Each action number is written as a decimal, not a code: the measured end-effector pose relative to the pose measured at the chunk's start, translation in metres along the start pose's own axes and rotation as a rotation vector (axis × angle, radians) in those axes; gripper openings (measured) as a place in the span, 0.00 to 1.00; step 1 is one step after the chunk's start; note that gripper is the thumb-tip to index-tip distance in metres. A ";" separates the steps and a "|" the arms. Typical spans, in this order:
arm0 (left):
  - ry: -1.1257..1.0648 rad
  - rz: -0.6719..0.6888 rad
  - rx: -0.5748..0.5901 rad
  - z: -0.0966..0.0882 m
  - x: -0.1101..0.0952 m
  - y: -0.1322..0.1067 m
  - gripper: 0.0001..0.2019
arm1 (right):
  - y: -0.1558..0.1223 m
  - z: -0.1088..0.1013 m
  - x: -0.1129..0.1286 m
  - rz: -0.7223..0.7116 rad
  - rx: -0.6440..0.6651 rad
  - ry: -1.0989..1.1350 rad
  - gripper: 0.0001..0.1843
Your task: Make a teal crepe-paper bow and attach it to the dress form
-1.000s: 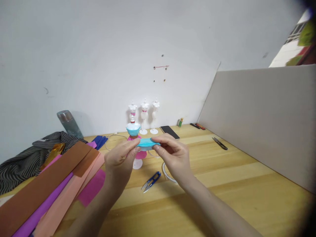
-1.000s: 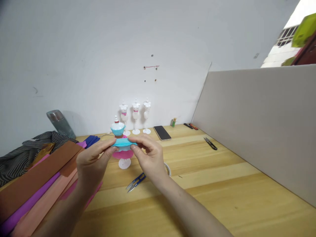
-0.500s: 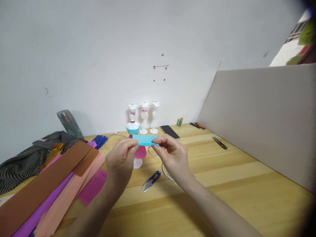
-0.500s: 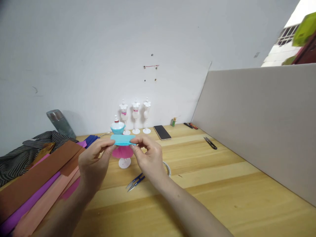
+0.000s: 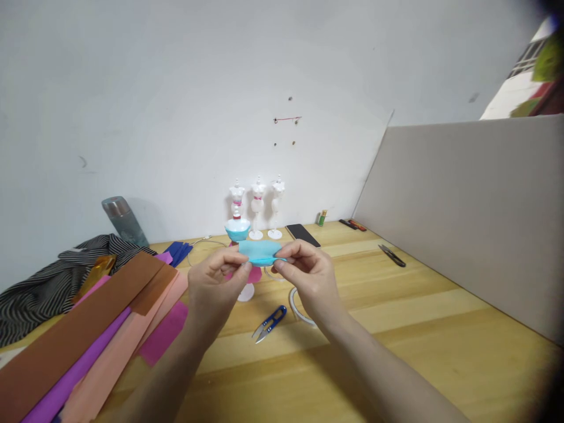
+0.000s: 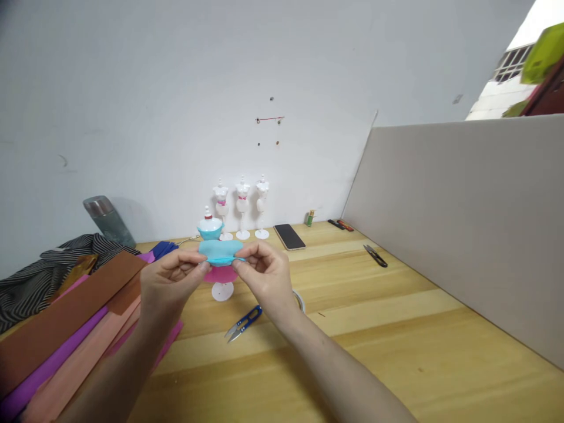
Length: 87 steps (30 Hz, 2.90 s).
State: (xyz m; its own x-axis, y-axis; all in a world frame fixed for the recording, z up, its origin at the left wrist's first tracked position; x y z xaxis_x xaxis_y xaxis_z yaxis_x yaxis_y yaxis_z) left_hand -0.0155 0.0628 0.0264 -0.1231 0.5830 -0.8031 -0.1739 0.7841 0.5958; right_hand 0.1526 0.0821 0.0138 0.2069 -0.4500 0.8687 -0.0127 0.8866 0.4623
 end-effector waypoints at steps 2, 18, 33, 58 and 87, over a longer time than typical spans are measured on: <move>0.002 -0.002 -0.010 0.000 -0.003 0.000 0.02 | 0.000 0.000 0.000 0.001 0.008 0.000 0.05; 0.147 0.074 -0.001 -0.002 0.000 -0.002 0.01 | 0.001 0.000 -0.003 0.000 0.012 0.027 0.06; 0.010 0.017 0.064 0.001 0.002 -0.003 0.04 | 0.000 -0.001 -0.002 -0.047 -0.014 -0.052 0.04; 0.558 0.609 0.041 0.001 -0.018 -0.006 0.06 | -0.003 -0.002 0.005 -0.384 -0.005 -0.357 0.08; 0.242 0.226 0.060 -0.005 -0.008 -0.001 0.03 | -0.003 0.000 0.011 -0.232 -0.006 -0.083 0.05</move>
State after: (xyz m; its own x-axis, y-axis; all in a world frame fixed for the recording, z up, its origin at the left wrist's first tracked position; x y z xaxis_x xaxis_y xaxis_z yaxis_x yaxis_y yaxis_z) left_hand -0.0189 0.0560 0.0324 -0.3821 0.6812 -0.6245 -0.0593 0.6563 0.7521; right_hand 0.1550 0.0743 0.0220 0.1224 -0.6486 0.7513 0.0314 0.7591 0.6502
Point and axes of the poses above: each hand's wrist, its own y-axis towards the middle knuckle, its own z-axis out of the palm, x = y × z, the point moved 6 cm from there along y, towards the middle knuckle, and after that the axes turned 3 degrees about x, right-handed, at the moved point
